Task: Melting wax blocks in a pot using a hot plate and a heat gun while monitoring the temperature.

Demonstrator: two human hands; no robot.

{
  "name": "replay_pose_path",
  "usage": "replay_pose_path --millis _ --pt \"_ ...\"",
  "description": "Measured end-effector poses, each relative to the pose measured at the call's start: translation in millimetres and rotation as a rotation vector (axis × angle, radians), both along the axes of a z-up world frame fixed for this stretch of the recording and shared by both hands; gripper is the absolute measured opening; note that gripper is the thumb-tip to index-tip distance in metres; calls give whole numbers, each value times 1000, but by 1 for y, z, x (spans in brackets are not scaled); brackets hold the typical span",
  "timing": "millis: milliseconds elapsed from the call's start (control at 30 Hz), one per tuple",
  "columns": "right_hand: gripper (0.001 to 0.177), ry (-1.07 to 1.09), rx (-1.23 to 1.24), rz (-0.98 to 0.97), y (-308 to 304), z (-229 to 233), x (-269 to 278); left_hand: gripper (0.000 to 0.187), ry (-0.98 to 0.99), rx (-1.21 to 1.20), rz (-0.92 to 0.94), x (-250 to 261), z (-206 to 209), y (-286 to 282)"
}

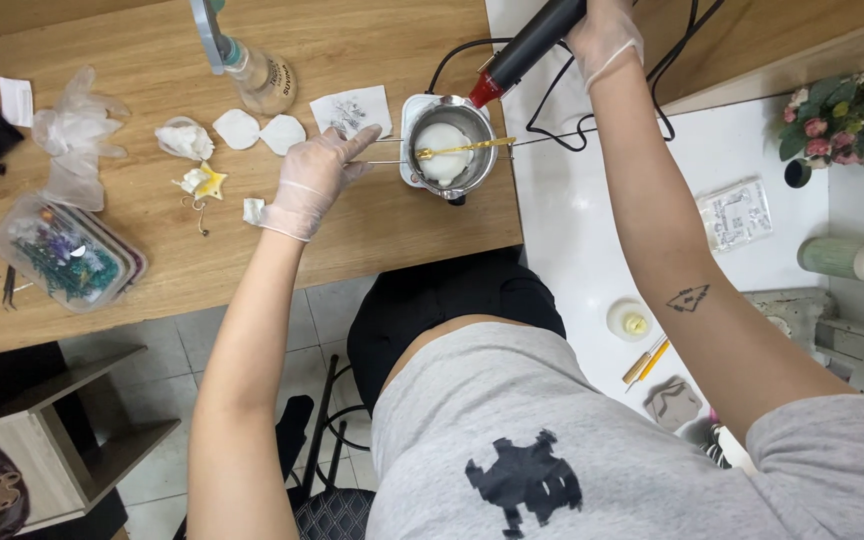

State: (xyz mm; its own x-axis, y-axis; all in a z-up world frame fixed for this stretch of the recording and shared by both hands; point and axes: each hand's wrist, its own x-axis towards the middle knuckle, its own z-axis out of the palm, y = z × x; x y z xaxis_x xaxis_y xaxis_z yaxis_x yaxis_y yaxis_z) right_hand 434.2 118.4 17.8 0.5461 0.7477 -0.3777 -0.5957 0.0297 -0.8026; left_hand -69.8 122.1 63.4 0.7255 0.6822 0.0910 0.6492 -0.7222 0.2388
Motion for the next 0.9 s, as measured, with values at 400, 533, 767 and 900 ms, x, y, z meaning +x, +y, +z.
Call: replay_pose_path --millis 400,533,767,900 --pt "25 24 61 104 33 14 -35 57 -18 10 -16 -2 1 2" --pt "21 -1 87 111 25 36 -56 56 2 13 -35 -1 5 3" --pt "35 43 41 8 28 42 -58 55 -28 0 -39 -2 6 2" --pt "39 49 21 -9 29 47 -65 54 27 8 -47 -1 6 4"
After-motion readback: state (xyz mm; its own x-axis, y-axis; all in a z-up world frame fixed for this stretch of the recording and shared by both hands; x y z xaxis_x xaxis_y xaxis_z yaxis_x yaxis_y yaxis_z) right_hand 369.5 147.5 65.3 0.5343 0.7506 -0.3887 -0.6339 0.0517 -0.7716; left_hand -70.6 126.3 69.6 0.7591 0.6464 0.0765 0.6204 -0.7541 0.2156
